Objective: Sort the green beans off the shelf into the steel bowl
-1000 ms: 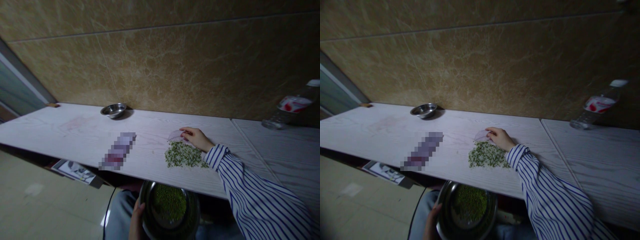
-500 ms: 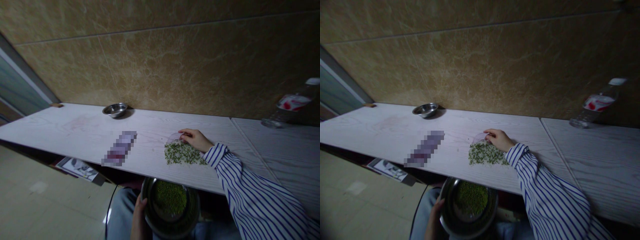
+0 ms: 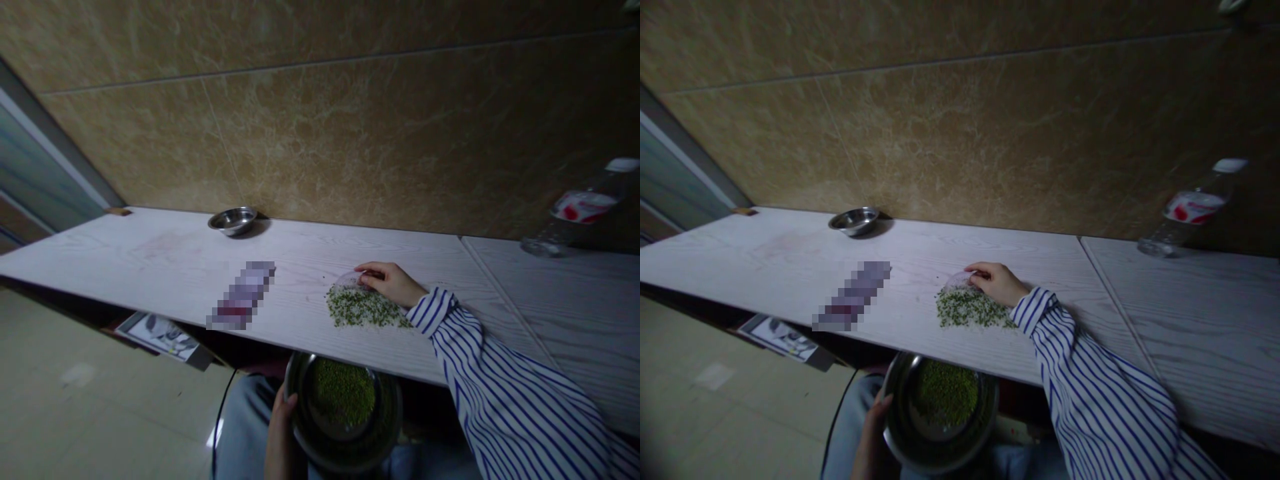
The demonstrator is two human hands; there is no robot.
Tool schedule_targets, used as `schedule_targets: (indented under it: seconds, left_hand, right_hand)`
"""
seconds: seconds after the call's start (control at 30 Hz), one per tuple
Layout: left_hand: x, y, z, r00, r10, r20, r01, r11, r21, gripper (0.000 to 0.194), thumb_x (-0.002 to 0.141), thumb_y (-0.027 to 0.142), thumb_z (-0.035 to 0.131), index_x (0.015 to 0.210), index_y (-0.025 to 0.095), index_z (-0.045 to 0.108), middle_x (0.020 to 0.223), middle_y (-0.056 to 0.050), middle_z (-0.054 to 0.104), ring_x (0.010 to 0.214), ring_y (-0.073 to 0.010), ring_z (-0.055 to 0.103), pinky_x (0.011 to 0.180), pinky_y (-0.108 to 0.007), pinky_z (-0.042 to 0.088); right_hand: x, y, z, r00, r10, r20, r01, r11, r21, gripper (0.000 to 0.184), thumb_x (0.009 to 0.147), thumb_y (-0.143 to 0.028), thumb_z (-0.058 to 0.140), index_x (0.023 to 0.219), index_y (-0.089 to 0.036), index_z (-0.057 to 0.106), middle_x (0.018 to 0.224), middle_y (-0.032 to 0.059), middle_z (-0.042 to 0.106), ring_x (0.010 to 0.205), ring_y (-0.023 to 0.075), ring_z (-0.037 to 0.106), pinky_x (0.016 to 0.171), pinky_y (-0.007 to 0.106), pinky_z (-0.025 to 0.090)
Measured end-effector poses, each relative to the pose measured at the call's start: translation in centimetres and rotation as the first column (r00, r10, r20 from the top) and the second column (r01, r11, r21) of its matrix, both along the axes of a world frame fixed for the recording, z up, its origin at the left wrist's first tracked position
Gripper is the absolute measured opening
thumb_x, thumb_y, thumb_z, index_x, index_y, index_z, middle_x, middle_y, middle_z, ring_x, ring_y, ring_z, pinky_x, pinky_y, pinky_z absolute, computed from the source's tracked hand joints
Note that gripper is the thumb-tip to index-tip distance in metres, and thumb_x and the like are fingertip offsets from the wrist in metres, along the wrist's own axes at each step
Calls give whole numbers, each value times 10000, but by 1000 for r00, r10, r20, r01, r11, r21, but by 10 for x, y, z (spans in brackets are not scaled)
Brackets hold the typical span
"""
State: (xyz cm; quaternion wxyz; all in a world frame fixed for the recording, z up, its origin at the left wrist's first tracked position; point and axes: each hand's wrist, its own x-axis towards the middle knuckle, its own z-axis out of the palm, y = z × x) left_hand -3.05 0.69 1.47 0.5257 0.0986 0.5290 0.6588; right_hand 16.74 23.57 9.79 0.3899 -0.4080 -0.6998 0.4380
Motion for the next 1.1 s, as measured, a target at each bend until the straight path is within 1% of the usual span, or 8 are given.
schedule_targets:
  seconds: [0.13,0.3,0.4,0.5,0.57,0.7,0.9,1.1]
  left_hand:
    - [0,-1,-2,1000,4,4,-4,1000,-7,492,725,440,718,1151,200,775,1000,-102,803,1211,-436,628,1066,-547,460]
    - [2,1,-4,1000,-6,7,6,1000,-30,518,702,432,720,1178,235,772,1000,-86,804,1188,-437,642,1033,-515,493]
    - [3,2,-2,1000,-6,7,6,1000,-27,477,744,433,720,1176,236,765,989,-68,795,1147,-429,658,1006,-517,512]
    - [4,2,1,1000,-6,4,6,1000,-14,409,875,423,683,1224,213,708,1169,-76,733,1107,-357,668,957,-499,542]
    - [4,2,4,1000,0,0,0,1000,-1,401,902,417,680,1242,205,682,1254,-86,689,1129,-337,651,955,-499,545]
    - [6,-1,8,1000,12,-4,-12,1000,12,479,743,447,765,1170,231,755,1065,-68,778,1254,-428,591,1077,-530,466]
    - [9,-7,11,999,-2,34,0,999,33,515,772,443,714,1223,197,747,1095,-102,792,1267,-390,611,1142,-532,390]
    - [7,-9,12,1000,15,-12,-15,999,32,428,753,426,745,1123,218,795,1104,-91,791,1251,-380,622,1131,-499,410]
  right_hand:
    - [0,-2,-1,1000,10,26,-9,1000,-4,220,801,-158,655,971,-206,785,805,43,786,705,184,720,688,348,617]
    - [0,-4,2,994,37,104,-39,999,11,237,834,-168,642,1028,-193,775,862,60,795,757,189,723,751,372,614]
    - [0,-6,5,986,50,161,-54,998,22,242,854,-171,638,1057,-187,768,916,73,795,812,195,724,818,395,605]
    - [0,-8,7,982,61,178,-67,997,28,240,864,-170,632,1062,-184,766,958,83,793,863,204,722,863,407,593]
    - [-1,-10,8,982,70,176,-74,997,20,242,866,-168,629,1067,-178,764,961,89,791,871,207,721,861,404,591]
    - [-2,-13,8,981,86,176,-85,996,-12,264,871,-170,625,1098,-172,758,936,89,789,793,202,714,803,398,595]
    - [-2,-18,10,980,104,171,-104,995,-9,265,874,-174,630,1102,-169,766,942,87,786,787,198,713,850,417,594]
    - [-2,-18,9,980,116,160,-114,993,-17,268,874,-175,633,1110,-173,761,925,82,788,784,196,718,848,417,600]
